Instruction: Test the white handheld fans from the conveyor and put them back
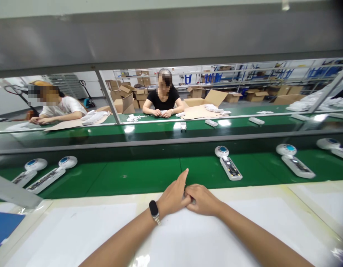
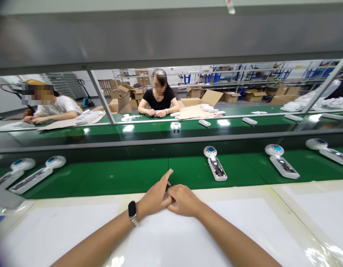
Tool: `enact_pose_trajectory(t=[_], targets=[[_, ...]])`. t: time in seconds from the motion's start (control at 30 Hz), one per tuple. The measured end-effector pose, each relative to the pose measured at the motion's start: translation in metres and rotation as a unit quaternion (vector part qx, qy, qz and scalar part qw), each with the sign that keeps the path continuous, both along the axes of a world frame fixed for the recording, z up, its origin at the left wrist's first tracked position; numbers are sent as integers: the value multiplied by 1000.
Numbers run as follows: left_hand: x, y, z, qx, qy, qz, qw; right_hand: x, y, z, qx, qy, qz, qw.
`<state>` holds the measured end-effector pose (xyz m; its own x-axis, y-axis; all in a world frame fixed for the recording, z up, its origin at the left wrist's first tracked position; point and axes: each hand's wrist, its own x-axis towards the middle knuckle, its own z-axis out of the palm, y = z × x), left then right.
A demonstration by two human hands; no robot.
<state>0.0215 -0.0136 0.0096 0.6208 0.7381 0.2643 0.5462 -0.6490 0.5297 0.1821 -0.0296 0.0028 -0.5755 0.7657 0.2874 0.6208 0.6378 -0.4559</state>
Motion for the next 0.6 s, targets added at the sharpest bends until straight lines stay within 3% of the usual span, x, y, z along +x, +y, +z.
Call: enact_pose_trajectory(t=[0.17,0.4,0.6], targets=[[0,2,-2,-11,31,6,999,0,1,-1,9,-2,-2,1000],[3,0,9,37,85,14,996,1,0,-1,20,-3,-9,1000],[1,1,5,59,47,30,997,1,0,-1,9,1,-11,1000]])
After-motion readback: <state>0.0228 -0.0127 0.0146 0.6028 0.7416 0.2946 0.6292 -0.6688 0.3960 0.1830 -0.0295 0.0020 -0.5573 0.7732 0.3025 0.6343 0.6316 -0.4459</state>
